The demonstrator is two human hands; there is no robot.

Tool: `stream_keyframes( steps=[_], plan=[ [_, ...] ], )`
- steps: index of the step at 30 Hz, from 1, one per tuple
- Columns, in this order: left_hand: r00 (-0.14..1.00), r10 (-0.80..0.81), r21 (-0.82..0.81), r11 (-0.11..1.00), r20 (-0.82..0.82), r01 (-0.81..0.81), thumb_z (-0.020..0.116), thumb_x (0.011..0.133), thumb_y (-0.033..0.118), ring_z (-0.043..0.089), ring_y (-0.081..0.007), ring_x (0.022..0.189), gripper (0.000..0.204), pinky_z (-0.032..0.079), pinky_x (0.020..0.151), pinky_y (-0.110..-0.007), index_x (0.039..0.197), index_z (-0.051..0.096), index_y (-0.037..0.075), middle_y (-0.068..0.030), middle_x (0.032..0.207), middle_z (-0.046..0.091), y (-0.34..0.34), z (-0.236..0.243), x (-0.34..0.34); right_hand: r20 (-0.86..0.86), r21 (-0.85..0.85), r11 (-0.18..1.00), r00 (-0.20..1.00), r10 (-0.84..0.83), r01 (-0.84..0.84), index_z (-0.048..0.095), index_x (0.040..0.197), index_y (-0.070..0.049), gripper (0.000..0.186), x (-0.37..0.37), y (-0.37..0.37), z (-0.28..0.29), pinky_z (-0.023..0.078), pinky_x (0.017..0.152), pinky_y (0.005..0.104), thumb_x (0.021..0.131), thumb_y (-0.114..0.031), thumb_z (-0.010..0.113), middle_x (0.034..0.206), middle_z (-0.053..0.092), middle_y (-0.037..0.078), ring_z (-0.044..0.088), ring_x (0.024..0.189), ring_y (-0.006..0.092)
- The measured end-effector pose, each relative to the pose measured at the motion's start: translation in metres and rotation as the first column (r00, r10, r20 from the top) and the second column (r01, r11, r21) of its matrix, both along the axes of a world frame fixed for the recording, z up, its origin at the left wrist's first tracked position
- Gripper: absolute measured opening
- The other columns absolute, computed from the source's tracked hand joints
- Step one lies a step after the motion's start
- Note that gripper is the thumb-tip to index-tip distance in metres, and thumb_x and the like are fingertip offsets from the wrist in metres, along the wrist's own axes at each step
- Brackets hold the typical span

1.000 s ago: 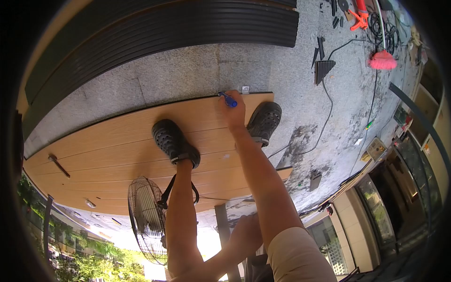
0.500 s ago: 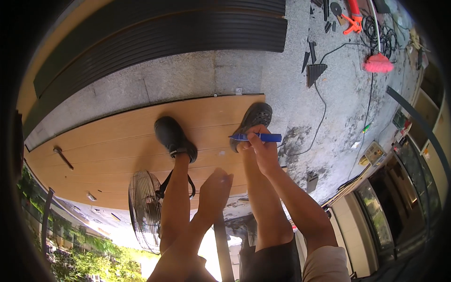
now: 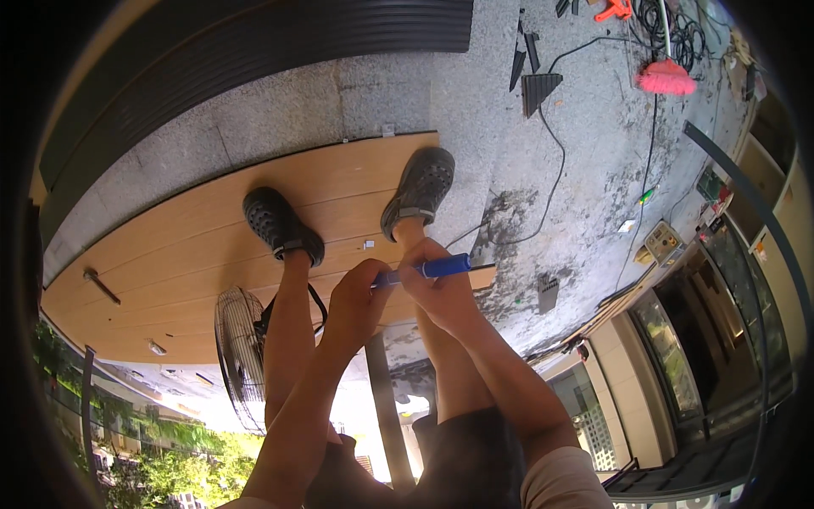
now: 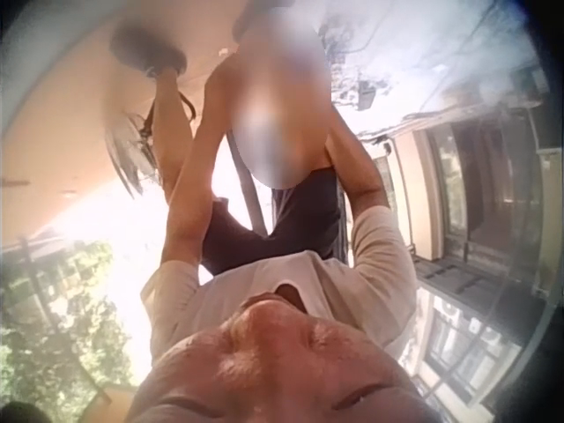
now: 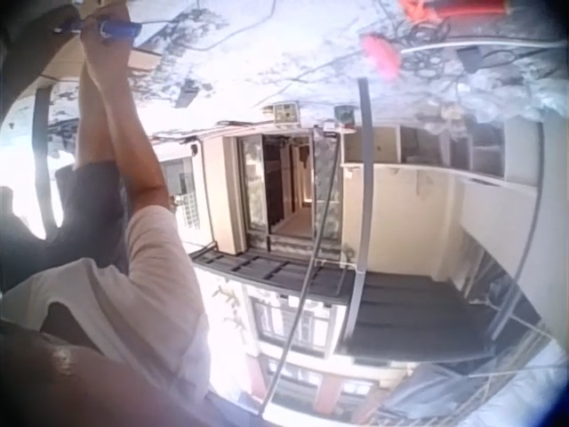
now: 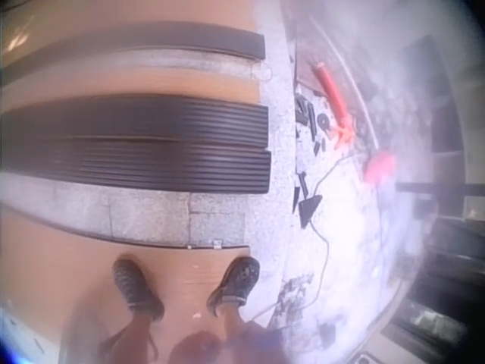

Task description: The person installs decking boards by placing a clip into the groove of a board, securing it with a hammer, and then positioning the next board against it. The person also uses a blue marker to mark the boards.

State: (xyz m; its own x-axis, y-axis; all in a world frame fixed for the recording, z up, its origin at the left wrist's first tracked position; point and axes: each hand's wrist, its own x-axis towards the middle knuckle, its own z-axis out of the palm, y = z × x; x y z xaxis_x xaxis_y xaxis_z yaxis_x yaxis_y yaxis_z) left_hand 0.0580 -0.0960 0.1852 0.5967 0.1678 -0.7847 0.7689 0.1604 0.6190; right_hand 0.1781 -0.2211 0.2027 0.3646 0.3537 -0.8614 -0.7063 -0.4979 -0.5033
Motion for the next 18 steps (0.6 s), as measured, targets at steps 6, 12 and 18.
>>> stream_keyframes(
  steps=[6, 12, 18],
  plan=[
    [0.989, -0.147, 0.12, 0.982, -0.016, 0.148, 0.066, 0.088, 0.006, 0.064, -0.0411, 0.087, 0.017, 0.051, 0.076, -0.045, 0.104, 0.063, 0.002, -0.0204, 0.093, 0.067, -0.008, -0.004, 0.002, 0.097, 0.003, 0.97, 0.965, 0.243, -0.245, 0.06, 0.094, -0.004, 0.011, -0.004, -0.004, -0.003, 0.042, 0.07, 0.0242, 0.093, -0.009, 0.07, 0.085, 0.059, 0.0, 0.053, 0.079, 0.0058],
    [0.969, -0.228, 0.06, 0.97, -0.092, 0.234, 0.066, 0.088, 0.005, 0.065, -0.0405, 0.091, 0.02, 0.053, 0.077, -0.044, 0.107, 0.063, 0.0, -0.0217, 0.094, 0.067, -0.023, -0.01, -0.003, 0.063, -0.029, 0.953, 0.95, 0.304, -0.303, 0.063, 0.091, -0.003, 0.014, -0.01, -0.023, -0.015, 0.043, 0.066, 0.0249, 0.094, -0.014, 0.071, 0.08, 0.059, 0.001, 0.054, 0.074, 0.0062],
    [0.985, -0.102, 0.225, 0.965, -0.14, 0.132, 0.074, 0.087, 0.017, 0.067, -0.0303, 0.099, 0.073, 0.055, 0.084, -0.039, 0.15, 0.038, 0.002, -0.0182, 0.124, 0.061, -0.037, -0.013, 0.0, 0.11, -0.344, 0.912, 0.954, 0.277, -0.225, 0.063, 0.089, -0.003, 0.025, 0.023, -0.071, -0.12, 0.043, 0.057, 0.028, 0.095, -0.026, 0.071, 0.065, 0.06, 0.002, 0.058, 0.061, 0.0098]
  ],
)
